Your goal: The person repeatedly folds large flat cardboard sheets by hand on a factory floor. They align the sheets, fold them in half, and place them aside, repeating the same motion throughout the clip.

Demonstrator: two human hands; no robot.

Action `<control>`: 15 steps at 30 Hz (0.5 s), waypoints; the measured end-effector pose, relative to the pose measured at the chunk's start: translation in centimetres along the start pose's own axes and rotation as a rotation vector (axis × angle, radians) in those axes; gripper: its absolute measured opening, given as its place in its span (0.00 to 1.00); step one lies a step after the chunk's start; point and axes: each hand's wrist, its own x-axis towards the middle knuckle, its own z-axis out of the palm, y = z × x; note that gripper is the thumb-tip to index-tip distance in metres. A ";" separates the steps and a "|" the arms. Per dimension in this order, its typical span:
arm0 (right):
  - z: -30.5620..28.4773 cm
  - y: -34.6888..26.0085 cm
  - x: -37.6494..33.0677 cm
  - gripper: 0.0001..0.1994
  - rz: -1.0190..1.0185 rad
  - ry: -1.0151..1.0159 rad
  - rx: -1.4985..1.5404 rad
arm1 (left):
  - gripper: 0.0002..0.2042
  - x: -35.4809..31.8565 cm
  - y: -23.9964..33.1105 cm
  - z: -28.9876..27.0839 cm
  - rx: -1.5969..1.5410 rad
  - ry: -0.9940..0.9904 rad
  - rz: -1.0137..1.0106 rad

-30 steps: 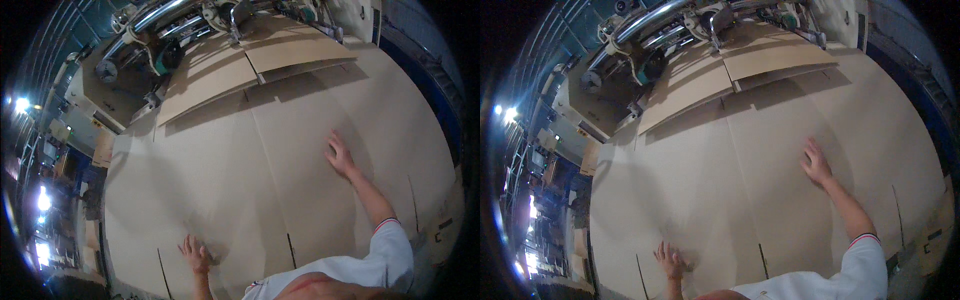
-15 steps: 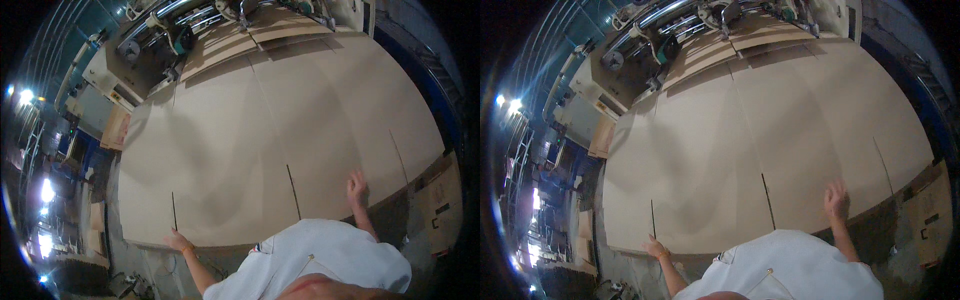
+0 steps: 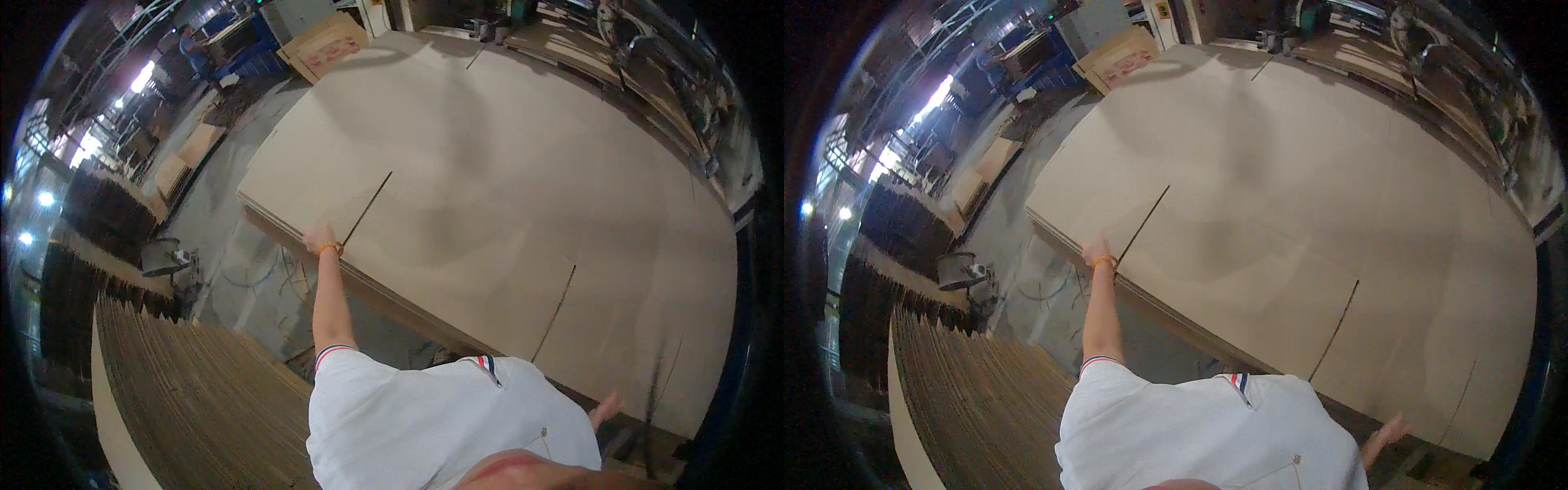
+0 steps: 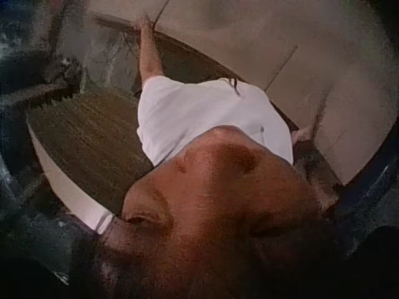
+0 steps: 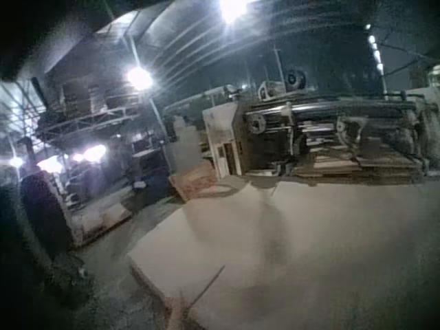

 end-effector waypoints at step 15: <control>-3.3 -8.4 0.1 0.28 0.056 -0.298 0.504 | 0.25 5.1 0.3 -4.9 -1.082 -0.581 -0.359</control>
